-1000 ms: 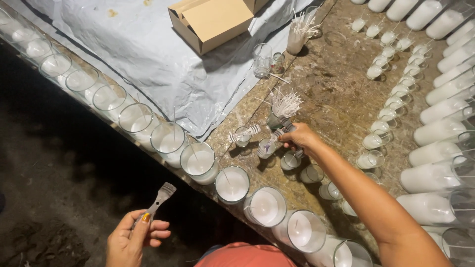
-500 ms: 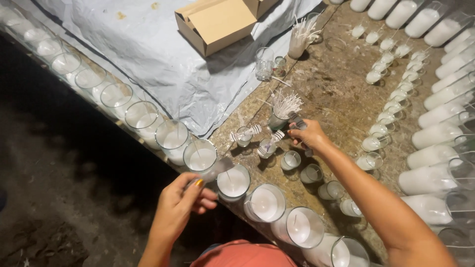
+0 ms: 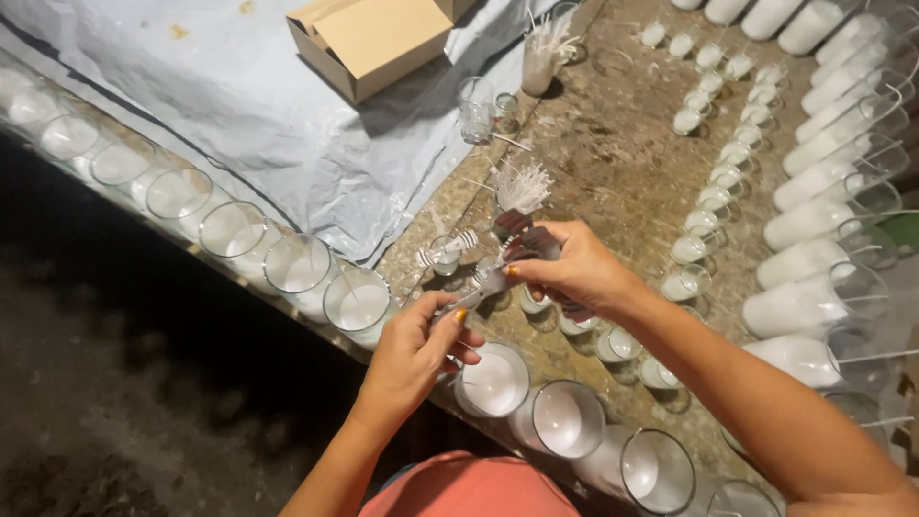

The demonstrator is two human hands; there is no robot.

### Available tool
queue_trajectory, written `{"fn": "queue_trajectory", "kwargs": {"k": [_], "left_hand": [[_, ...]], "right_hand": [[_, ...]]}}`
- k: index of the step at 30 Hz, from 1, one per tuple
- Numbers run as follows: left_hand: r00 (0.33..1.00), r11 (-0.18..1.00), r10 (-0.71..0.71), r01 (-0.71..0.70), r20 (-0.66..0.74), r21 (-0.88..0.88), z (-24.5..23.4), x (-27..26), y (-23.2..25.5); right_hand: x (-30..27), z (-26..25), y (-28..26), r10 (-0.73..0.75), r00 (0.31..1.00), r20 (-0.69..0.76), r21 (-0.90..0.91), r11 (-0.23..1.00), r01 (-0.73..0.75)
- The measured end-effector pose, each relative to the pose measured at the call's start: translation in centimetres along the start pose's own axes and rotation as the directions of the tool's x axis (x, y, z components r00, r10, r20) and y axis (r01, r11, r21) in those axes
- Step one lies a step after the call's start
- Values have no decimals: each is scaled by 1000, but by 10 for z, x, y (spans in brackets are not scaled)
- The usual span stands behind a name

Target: Placing metal-tabbed candle wicks into the center of glass jars filled with wax.

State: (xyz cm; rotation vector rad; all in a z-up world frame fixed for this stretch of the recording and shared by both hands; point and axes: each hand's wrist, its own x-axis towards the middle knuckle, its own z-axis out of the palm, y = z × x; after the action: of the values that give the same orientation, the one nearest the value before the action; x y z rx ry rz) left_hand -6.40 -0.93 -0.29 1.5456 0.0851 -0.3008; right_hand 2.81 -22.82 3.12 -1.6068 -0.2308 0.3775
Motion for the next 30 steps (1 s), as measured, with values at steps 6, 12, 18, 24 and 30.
{"fn": "queue_trajectory", "kwargs": {"k": [6,12,18,24,30], "left_hand": [[994,970,55,-30,-96,241,-15,-26,17],[957,963,-183,221,-226,154,-53,-61,-2],[892,944,-273,321,-360,78,-82,-84,-27],[868,950,-286,313,-406,-1,-93,-92,-44],[856,939,-319,345,-406,-10,-89,-94,-46]], "right_hand": [[25,-49,32,399,885,-241,-289,840,-458],[40,-75,74,471,831,-296,-394,732,-556],[50,-82,87,481,818,-316,-458,678,-576],[53,-86,103,505,803,-316,-433,676,-596],[50,-86,95,511,804,-306,-352,724,-594]]}}
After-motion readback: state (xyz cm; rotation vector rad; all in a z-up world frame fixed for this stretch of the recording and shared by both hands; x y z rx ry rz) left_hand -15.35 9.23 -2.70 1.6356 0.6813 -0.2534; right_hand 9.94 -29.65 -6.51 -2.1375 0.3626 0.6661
